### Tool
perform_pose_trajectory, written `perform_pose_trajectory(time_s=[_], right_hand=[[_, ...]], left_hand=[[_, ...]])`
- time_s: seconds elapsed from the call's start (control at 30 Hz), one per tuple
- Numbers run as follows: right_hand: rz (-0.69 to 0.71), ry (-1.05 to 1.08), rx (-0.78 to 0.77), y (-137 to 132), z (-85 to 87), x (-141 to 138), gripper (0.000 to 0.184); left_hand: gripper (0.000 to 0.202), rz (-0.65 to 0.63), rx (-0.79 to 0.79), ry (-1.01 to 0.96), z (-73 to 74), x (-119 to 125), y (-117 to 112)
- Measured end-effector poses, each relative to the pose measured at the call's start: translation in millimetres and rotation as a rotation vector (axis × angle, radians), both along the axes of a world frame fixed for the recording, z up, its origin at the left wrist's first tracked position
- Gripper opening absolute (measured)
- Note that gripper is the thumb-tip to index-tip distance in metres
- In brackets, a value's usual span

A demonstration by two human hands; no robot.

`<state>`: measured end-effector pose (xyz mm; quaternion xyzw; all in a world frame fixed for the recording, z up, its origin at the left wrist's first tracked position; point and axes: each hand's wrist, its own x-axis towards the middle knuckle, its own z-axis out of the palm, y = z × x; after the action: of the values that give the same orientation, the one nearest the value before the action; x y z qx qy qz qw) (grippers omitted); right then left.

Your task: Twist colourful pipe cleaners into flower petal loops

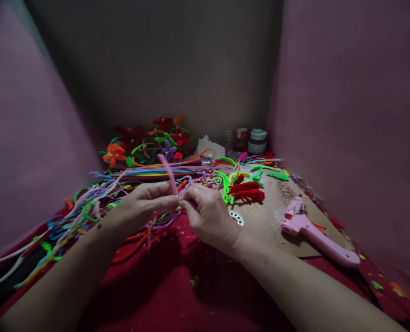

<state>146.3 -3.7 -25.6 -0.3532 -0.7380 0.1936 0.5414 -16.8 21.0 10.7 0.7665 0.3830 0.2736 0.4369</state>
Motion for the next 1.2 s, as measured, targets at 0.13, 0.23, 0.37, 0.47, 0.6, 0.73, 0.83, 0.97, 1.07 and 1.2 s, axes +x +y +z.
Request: perform_pose_trajectory(time_s=[0.13, 0.23, 0.37, 0.47, 0.6, 0.73, 0.83, 0.97, 1.07, 1.2], right_hand=[[-0.007, -0.005, -0.004, 2.3, -5.5, -1.9, 0.015], [0.119, 0.183, -0.344, 6.1, -5.1, -1.4, 0.016], [0.295, 0.355, -0.64, 10.2, -1.9, 1.3, 0.026], [0.212, 0.351, -0.629, 11.5, -1.6, 1.5, 0.027], [0.037, 0.197, -0.42, 12.1, -6.2, -0.3, 0.023], [-0.022, 0.043, -0.158, 8.9, -6.7, 0.0, 0.014], [-0.135, -0.056, 0.178, 5.5, -0.9, 2.8, 0.018], [-0.211, -0.238, 0.403, 5.5, 3.7, 6.2, 0.016], [-0.163, -0.22, 0.26, 5.8, 4.1, 5.8, 0.016], [0.06, 0.028, -0.317, 1.6, 8.6, 2.3, 0.024]], left_hand=[[0.021, -0.012, -0.22, -0.123, -4.1, 2.0, 1.8], [0.02, 0.036, -0.12, -0.109, -1.7, 1.5, 3.2], [0.019, 0.122, 0.012, -0.068, 1.9, 2.1, 3.8], [0.018, 0.179, 0.126, -0.012, 0.2, 5.6, 3.4], [0.015, 0.226, 0.378, 0.13, -3.8, 8.8, 1.6], [0.017, 0.155, 0.356, 0.195, -0.8, 3.7, 0.2], [0.018, 0.025, 0.228, 0.147, 5.0, -1.0, -2.1], [0.018, -0.055, 0.2, 0.172, 10.3, -2.1, -5.6], [0.019, -0.006, 0.183, 0.177, 10.4, -2.8, -4.1], [0.018, 0.05, 0.204, 0.201, 9.1, -4.0, 0.2]])
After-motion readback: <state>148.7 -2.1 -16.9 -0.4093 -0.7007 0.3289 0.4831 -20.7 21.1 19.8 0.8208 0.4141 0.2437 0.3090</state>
